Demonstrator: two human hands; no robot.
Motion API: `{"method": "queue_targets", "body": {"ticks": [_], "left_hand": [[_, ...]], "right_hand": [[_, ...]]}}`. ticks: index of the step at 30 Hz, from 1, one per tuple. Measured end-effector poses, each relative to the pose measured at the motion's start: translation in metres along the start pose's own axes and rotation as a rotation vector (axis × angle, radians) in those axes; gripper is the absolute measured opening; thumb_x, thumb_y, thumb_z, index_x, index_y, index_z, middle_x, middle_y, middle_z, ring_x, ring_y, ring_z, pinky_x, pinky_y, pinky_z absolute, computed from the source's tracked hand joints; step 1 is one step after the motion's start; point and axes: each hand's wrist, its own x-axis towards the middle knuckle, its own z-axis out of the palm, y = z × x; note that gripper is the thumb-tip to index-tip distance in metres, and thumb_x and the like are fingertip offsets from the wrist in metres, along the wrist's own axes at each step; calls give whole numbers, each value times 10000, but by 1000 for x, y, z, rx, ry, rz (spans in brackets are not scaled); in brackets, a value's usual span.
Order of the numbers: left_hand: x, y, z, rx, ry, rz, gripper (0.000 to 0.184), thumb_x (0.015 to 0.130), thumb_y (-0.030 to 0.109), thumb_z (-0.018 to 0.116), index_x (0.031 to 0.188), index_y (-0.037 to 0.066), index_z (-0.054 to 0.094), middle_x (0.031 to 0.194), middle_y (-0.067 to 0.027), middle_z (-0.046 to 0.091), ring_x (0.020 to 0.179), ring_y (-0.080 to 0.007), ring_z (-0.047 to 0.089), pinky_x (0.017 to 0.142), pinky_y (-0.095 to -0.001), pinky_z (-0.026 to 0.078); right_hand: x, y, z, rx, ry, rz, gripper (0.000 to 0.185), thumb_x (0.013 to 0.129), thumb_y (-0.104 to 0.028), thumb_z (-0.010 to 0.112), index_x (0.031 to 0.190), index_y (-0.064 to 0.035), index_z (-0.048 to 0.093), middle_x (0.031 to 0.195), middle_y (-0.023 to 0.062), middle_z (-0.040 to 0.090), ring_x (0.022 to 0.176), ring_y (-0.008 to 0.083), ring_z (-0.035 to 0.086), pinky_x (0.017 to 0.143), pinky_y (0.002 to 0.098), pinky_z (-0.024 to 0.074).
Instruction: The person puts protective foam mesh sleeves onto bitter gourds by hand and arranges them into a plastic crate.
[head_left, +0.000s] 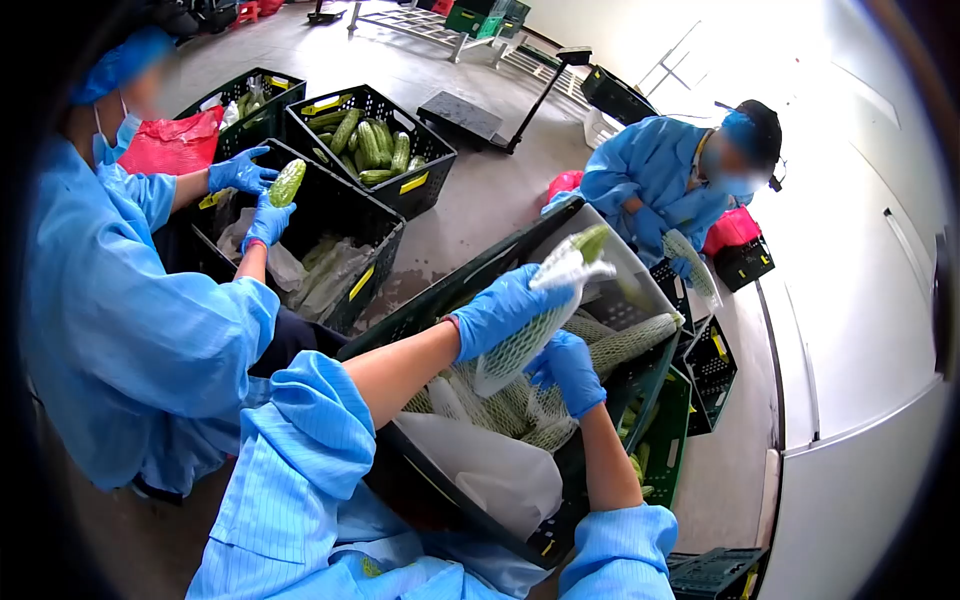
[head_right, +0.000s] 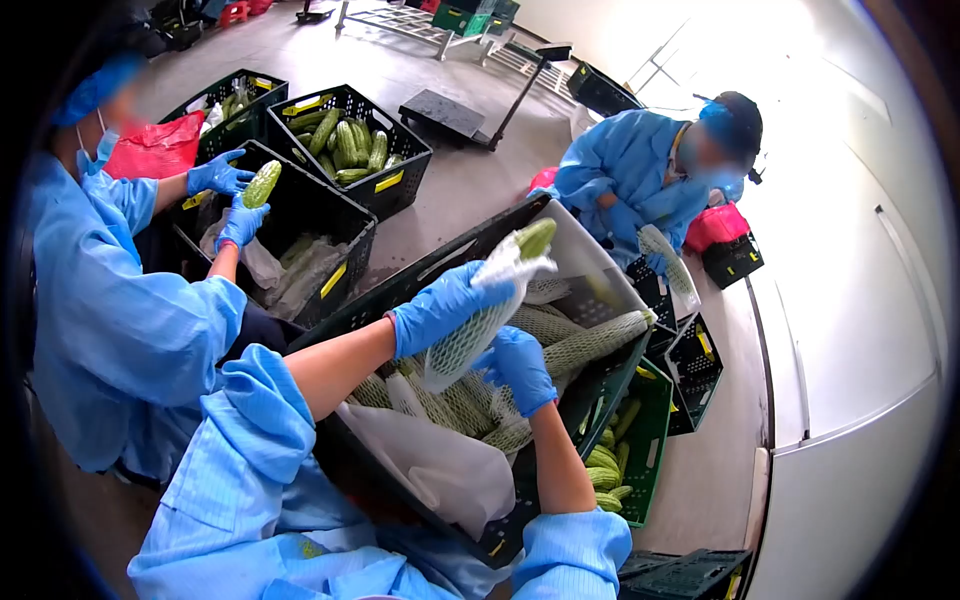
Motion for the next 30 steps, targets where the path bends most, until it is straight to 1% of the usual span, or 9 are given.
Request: {"method": "queue_targets", "body": {"ticks": [4,10,14,20,23,24,27,29,30], "left_hand": [[3,1,-11,-512,56,-73,573,883,570,612,1152,65,602,933,-89,664,735,-138,652,656,-296,563],[0,30,-44,-922,78,72,650,852,658,578,1119,67,599,902,-127,670,720,-221,676,647,-343,589],[21,-5,-96,-1152,279,151,681,872,709,466,1151,95,563,1006,-139,637,883,-286,634,828,-462,542],[28,-17,-103,-1113,380,104,658,878,692,461,1073,75,586,970,-137,648,842,-281,645,785,-452,556],[27,-12,-94,-1086,375,89,652,874,699,468,1065,86,579,954,-129,642,847,-272,640,789,-439,552],[26,-11,-93,-1048,357,72,725,897,710,397,1198,69,553,981,-140,627,906,-279,617,843,-437,523],[27,-3,-87,-1027,398,96,689,876,726,435,1091,88,580,954,-123,640,839,-270,630,780,-437,548],[-38,56,-93,-178,206,281,424,797,468,564,1012,104,591,1045,-72,629,998,-324,588,881,-471,514],[-90,113,-82,724,146,607,315,758,339,628,973,112,597,1090,-46,624,1077,-350,567,932,-488,496]], "right_hand": [[-5,-1,-1,75,76,-188,510,974,-507,503,935,-28,672,652,82,671,466,108,570,438,228,439],[-18,12,18,-2,17,-298,398,945,-399,619,835,-22,684,633,42,648,520,79,575,493,230,448],[-23,6,30,-128,-42,-545,231,976,-201,591,940,-11,717,693,31,673,617,83,645,548,216,492],[-30,-5,31,-60,49,-955,249,994,-124,538,1194,-18,641,742,20,692,679,75,661,598,208,520],[-28,-8,29,2,109,-837,240,956,-80,594,1177,-9,656,968,53,719,655,80,657,602,221,536],[-24,-4,27,16,92,-755,248,957,-91,600,1188,-18,655,951,34,715,655,74,652,594,214,530],[-21,-5,28,11,100,-741,248,957,-96,604,1184,-14,655,935,35,711,653,73,649,588,214,526],[-19,-7,30,-56,127,-836,247,968,-116,591,1190,-29,656,840,27,699,648,65,646,562,210,504],[-15,-6,31,-86,141,-873,251,978,-131,579,1197,-30,650,781,22,688,644,62,644,544,204,487]]}}
